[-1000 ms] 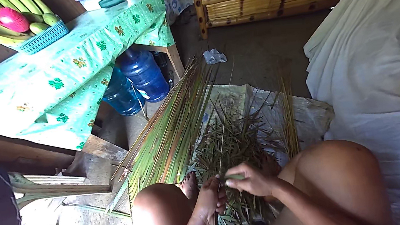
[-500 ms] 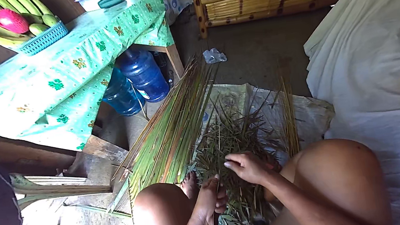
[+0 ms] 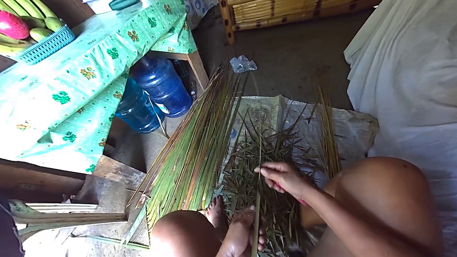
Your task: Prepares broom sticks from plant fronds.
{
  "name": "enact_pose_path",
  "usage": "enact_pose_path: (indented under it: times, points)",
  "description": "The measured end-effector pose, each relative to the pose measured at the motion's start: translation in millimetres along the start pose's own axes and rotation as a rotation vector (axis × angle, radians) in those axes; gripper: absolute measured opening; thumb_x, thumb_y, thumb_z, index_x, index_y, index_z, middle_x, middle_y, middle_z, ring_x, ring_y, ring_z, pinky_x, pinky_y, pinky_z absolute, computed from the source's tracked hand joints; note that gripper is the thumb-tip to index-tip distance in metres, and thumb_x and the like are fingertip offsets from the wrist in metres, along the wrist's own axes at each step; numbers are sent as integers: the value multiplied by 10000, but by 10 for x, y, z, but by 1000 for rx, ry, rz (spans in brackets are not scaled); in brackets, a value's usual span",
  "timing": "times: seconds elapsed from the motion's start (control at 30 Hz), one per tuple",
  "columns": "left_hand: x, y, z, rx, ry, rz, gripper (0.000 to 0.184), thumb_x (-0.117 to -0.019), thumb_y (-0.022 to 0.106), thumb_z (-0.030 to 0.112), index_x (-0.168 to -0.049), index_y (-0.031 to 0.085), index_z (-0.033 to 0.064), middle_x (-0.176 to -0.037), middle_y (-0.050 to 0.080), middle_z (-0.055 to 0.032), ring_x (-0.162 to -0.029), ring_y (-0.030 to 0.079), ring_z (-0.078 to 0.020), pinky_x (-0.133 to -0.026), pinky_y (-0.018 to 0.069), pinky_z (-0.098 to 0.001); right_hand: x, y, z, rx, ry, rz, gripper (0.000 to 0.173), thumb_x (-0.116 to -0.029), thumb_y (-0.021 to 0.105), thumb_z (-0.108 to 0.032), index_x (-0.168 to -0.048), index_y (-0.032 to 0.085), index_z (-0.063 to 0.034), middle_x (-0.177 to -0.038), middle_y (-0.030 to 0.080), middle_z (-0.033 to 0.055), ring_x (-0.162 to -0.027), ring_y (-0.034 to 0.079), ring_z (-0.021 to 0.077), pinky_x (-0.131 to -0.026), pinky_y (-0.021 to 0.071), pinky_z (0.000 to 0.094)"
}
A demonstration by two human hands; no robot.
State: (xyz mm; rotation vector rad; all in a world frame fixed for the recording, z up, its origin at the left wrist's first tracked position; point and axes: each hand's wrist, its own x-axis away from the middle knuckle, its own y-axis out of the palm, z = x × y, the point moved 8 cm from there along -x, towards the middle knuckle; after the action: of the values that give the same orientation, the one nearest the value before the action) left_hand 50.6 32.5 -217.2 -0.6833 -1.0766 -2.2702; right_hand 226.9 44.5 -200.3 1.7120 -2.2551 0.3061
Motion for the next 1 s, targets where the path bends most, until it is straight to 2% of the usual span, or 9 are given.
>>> enact_pose_path:
  times: [0.1,0.23,0.3,0.47,0.57,0.67,0.73,0.83,1.0]
  points:
    - [-7,-22,-16,-40,25,20,419,-1138,190,294,-997,526,87,-635,500,28,-465,497,-43,-433,452,-165,-17,-109,-41,157,-23,17,255,-1074,512,-186,-1140,677,-4,-677,548,-33,-535,477,24,-506,394,185]
    - [-46,-85,50,-6,67,108,381,-1145,230,257,-954,517,96,-583,439,62,-411,403,-1,-386,366,-132,315,311,-102,330,-177,-319,268,-1025,540,-203,-1034,702,10,-730,585,5,-610,512,40,-599,450,229]
    - [-50,-88,64,12,73,132,375,-1139,231,221,-938,524,101,-574,437,62,-406,387,3,-380,347,-128,408,450,-117,471,-283,-376,276,-1023,565,-229,-1015,718,0,-782,642,69,-678,559,100,-660,471,289]
    - [-52,-68,50,27,37,113,373,-1147,226,263,-941,493,104,-558,392,73,-387,345,14,-362,310,-119,218,155,-146,770,-279,-49,330,-1040,531,-301,-1057,720,-31,-920,712,152,-881,692,298,-808,538,507]
    - [-53,-68,47,15,42,117,366,-1146,238,261,-938,495,103,-558,388,75,-385,343,15,-362,314,-120,174,30,-198,706,-235,-16,318,-1039,518,-268,-1067,722,-25,-906,702,145,-853,674,266,-797,526,478]
    - [-67,-81,93,14,45,169,366,-1148,232,254,-933,491,109,-551,380,77,-384,337,13,-360,306,-122,348,316,-173,545,-267,-275,308,-1038,545,-248,-1063,732,-5,-870,694,121,-760,632,173,-741,524,376]
    - [-60,-88,137,26,54,205,381,-1145,211,225,-925,500,110,-534,387,74,-382,346,9,-359,301,-126,411,483,-117,544,-295,-372,292,-1032,558,-242,-1021,722,0,-825,674,118,-741,617,172,-715,503,371]
    - [-67,-81,130,41,50,195,389,-1146,190,229,-925,485,104,-549,380,71,-384,342,8,-358,306,-126,335,435,-97,656,-303,-289,310,-1037,540,-274,-1006,715,-20,-802,664,121,-747,630,222,-706,504,424]
    - [-64,-63,93,5,39,164,358,-1148,238,258,-947,484,94,-560,382,68,-383,338,11,-355,304,-122,59,10,-82,773,-122,34,356,-1065,492,-310,-1067,709,-28,-906,694,160,-888,677,308,-817,518,519]
